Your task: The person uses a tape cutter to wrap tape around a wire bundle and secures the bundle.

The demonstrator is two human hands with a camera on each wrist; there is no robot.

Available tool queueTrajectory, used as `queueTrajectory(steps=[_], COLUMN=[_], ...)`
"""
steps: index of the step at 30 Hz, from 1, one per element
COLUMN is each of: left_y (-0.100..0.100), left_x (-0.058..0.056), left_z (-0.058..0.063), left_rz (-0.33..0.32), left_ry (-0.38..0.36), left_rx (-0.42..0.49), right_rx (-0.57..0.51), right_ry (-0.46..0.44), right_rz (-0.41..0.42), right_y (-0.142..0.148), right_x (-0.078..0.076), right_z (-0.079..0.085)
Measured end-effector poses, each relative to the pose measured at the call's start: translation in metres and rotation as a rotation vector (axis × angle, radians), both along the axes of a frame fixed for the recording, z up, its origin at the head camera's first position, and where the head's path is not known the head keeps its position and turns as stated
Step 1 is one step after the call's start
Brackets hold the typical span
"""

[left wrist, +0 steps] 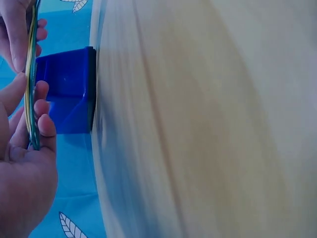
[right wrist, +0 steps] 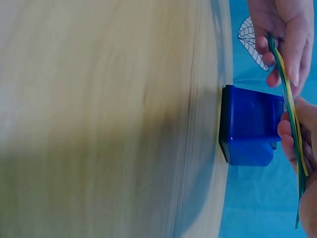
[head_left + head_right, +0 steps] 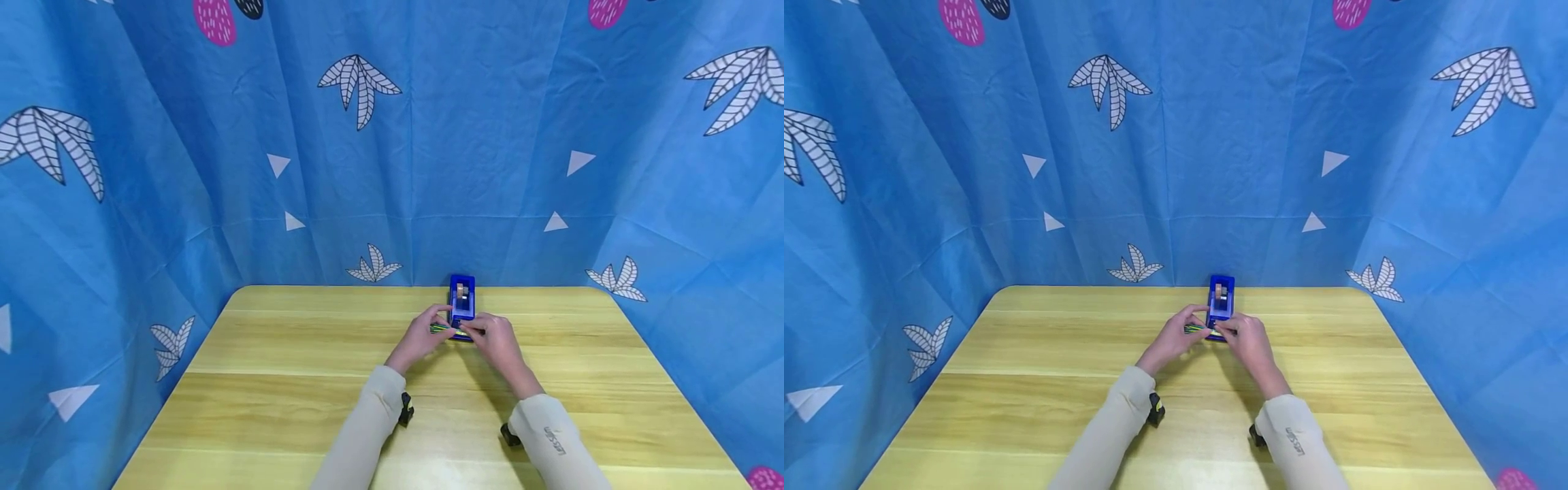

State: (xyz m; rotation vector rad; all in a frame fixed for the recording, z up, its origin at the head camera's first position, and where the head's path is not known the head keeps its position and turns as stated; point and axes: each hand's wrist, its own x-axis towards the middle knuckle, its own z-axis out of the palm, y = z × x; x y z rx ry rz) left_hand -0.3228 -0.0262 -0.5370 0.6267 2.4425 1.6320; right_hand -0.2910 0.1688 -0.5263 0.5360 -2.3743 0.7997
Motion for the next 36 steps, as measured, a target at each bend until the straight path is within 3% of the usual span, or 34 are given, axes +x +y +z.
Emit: queueTrajectory(steps=[9,22,36], left_y=[-0.019,-0.027,-0.029], left_x=[0.003,0.008,0.013], left_z=[0.003,0.007,0.006], left_rz=[-0.079,-0.052,-0.028], left_ry=[0.022,-0.002,-0.003], left_rx=[-0.076,0.022,0.028], right_rx=[0.012,0.014,0.045], right_ry=[-0.024,0.04,-0.111], right_rz=[0.019,0.081,0.058], right_y=[-0.001,-0.006,-0.009], right_x=[0.005,0.011,0.017], right_z=[0.004,0.008,0.009])
